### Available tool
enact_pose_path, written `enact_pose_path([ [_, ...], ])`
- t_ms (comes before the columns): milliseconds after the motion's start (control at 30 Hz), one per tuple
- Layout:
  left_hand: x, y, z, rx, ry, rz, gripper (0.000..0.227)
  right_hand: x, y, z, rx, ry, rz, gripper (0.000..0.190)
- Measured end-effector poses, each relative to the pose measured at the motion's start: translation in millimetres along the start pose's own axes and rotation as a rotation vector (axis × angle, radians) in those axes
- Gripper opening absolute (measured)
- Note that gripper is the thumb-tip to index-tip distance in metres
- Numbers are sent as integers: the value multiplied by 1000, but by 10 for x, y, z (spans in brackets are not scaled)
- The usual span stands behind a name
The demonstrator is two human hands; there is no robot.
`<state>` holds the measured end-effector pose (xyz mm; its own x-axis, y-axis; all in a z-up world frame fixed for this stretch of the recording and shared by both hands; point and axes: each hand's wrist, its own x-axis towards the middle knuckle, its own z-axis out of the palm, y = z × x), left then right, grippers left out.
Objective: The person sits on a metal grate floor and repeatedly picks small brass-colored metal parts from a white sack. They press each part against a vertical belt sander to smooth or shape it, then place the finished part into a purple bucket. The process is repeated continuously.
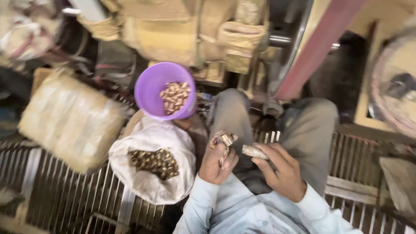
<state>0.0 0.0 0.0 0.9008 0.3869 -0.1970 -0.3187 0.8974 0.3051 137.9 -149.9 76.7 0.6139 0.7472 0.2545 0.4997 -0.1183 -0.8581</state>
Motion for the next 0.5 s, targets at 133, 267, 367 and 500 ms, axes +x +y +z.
enact_pose_path([
  [133, 78, -228, 264, 18, 2, -135, 36, -125, -22, -17, -102, 130, -11, 34],
  [267, 86, -350, 400, 25, -14, -176, 32, -163, -4, -10, -155, 179, 29, 31],
  [367, 92, -366, 397, 123, 29, -140, 31, -172, 15, -5, -228, 174, -27, 31],
  [500, 59, -355, 351, 102, -18, -123, 31, -176, 30, 21, -345, 154, -89, 31],
])
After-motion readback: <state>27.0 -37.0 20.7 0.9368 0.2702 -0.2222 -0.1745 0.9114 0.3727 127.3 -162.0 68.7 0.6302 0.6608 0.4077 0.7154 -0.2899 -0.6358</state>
